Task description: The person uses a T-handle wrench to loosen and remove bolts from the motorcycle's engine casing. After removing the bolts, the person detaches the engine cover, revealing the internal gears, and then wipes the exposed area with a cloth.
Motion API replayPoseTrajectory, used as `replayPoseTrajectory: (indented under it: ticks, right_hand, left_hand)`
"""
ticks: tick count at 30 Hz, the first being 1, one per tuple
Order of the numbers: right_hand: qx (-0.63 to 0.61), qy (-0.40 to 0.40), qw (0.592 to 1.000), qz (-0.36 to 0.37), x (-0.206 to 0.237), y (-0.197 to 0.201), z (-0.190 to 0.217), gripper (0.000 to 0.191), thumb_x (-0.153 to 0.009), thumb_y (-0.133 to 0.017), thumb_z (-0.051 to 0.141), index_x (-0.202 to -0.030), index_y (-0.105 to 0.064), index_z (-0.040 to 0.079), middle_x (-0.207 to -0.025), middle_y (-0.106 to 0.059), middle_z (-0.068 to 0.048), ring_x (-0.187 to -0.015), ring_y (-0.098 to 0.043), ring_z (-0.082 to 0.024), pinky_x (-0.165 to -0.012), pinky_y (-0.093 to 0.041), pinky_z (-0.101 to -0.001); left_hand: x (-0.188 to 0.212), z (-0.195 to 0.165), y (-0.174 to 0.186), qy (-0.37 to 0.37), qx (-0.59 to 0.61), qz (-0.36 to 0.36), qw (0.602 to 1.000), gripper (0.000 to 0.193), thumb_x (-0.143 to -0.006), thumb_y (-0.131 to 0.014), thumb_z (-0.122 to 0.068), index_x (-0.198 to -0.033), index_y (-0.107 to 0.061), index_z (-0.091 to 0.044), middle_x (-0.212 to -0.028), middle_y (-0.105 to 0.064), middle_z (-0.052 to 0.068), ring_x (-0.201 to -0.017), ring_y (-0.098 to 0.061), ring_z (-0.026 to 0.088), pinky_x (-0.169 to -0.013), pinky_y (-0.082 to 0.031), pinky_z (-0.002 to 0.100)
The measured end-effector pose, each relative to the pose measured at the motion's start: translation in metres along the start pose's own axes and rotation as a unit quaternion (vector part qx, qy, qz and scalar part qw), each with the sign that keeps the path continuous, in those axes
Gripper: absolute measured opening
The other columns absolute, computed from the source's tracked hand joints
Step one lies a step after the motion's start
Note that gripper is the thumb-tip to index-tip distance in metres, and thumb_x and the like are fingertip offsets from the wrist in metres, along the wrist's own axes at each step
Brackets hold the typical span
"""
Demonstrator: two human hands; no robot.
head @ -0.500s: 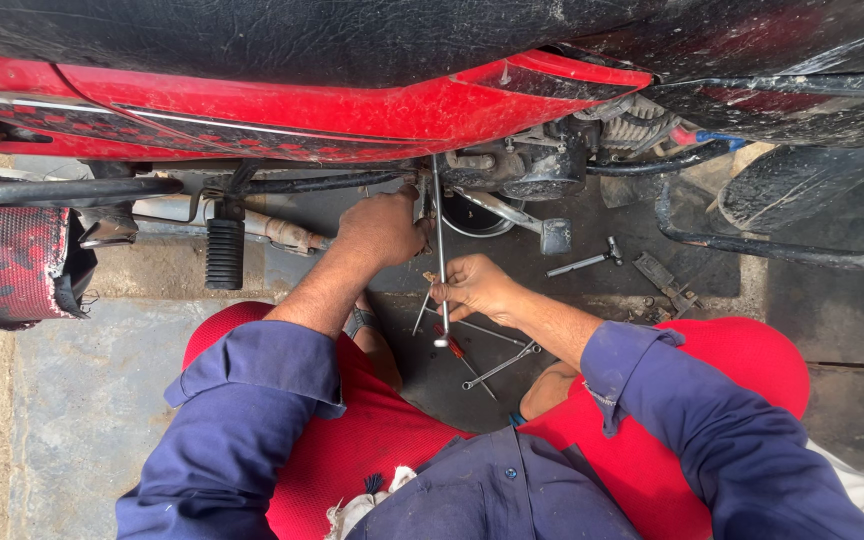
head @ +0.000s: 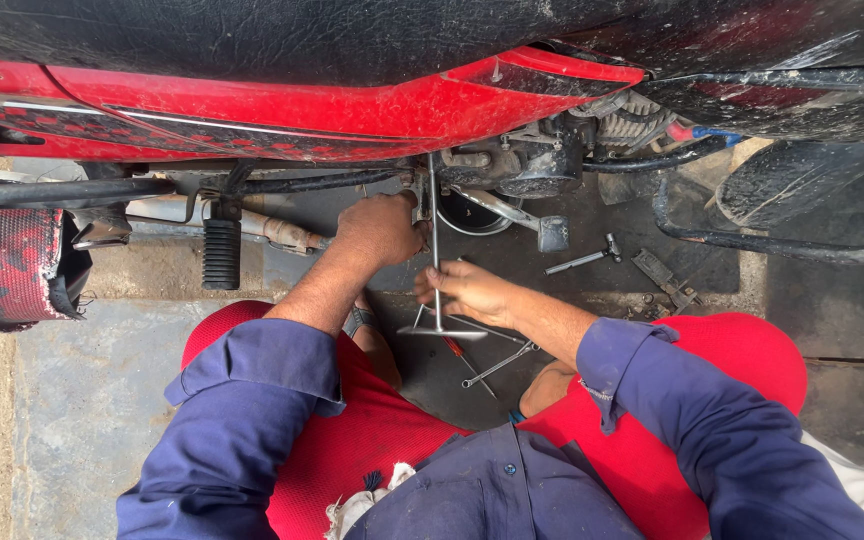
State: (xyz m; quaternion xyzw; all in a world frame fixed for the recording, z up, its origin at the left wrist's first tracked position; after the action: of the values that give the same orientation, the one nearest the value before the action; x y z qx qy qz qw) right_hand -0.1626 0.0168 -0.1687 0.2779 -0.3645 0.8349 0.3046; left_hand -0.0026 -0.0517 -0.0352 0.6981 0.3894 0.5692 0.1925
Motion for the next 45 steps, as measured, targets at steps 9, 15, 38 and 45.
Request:
replayPoseTrajectory:
  ticks: [9, 15, 38, 45]
  right_hand:
    - [0.089, -0.012, 0.994, -0.065, -0.005, 0.017, -0.003, 0.041, -0.096, -0.074, 0.012, -0.126, -0.061, -0.012, -0.115, -0.07, -0.028, -0.098, -0.069, -0.029, -0.082, -0.062, -0.0385]
    - [-0.041, -0.013, 0.999, 0.004, -0.009, 0.002, -0.008, 0.04, -0.093, -0.067, 0.028, -0.118, -0.061, -0.002, -0.11, -0.076, -0.016, -0.101, -0.077, -0.022, -0.083, -0.067, -0.0303]
    - [0.104, 0.027, 0.994, -0.035, -0.004, 0.003, -0.013, 0.034, -0.109, -0.067, 0.021, -0.124, -0.066, -0.01, -0.106, -0.07, -0.024, -0.087, -0.063, -0.019, -0.07, -0.056, -0.0342]
    - [0.055, 0.01, 0.998, 0.0, 0.003, 0.001, 0.001, 0.034, -0.087, -0.071, 0.022, -0.115, -0.06, 0.005, -0.109, -0.074, -0.017, -0.105, -0.075, -0.025, -0.09, -0.064, -0.0377]
  left_hand:
    - [0.003, 0.0, 0.003, -0.001, -0.001, -0.011, 1.0, 0.053, -0.094, -0.067, -0.048, -0.135, -0.062, -0.015, -0.12, -0.071, 0.016, -0.115, -0.068, 0.033, -0.097, -0.055, 0.049]
    - [0.002, 0.001, 0.001, 0.013, -0.01, 0.013, 1.0, 0.054, -0.096, -0.064, -0.05, -0.137, -0.061, -0.014, -0.117, -0.073, 0.014, -0.112, -0.071, 0.03, -0.094, -0.058, 0.048]
    - [-0.006, 0.005, -0.012, 0.012, -0.029, 0.022, 0.999, 0.058, -0.093, -0.066, -0.054, -0.137, -0.062, -0.016, -0.124, -0.07, 0.013, -0.117, -0.068, 0.031, -0.098, -0.055, 0.048]
    - [-0.028, 0.017, -0.026, 0.032, 0.041, 0.026, 0.998, 0.058, -0.092, -0.064, -0.057, -0.137, -0.062, -0.02, -0.126, -0.072, 0.009, -0.121, -0.067, 0.028, -0.102, -0.052, 0.048]
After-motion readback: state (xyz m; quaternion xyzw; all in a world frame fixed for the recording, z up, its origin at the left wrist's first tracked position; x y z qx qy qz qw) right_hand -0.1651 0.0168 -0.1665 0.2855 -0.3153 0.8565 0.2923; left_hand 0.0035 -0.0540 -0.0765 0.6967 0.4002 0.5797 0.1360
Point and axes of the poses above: each hand's wrist, its own x-axis away from the middle knuckle, its own y-axis out of the back of the hand, z = x × y, the point moved 6 cm from there along -x, towards the middle knuckle
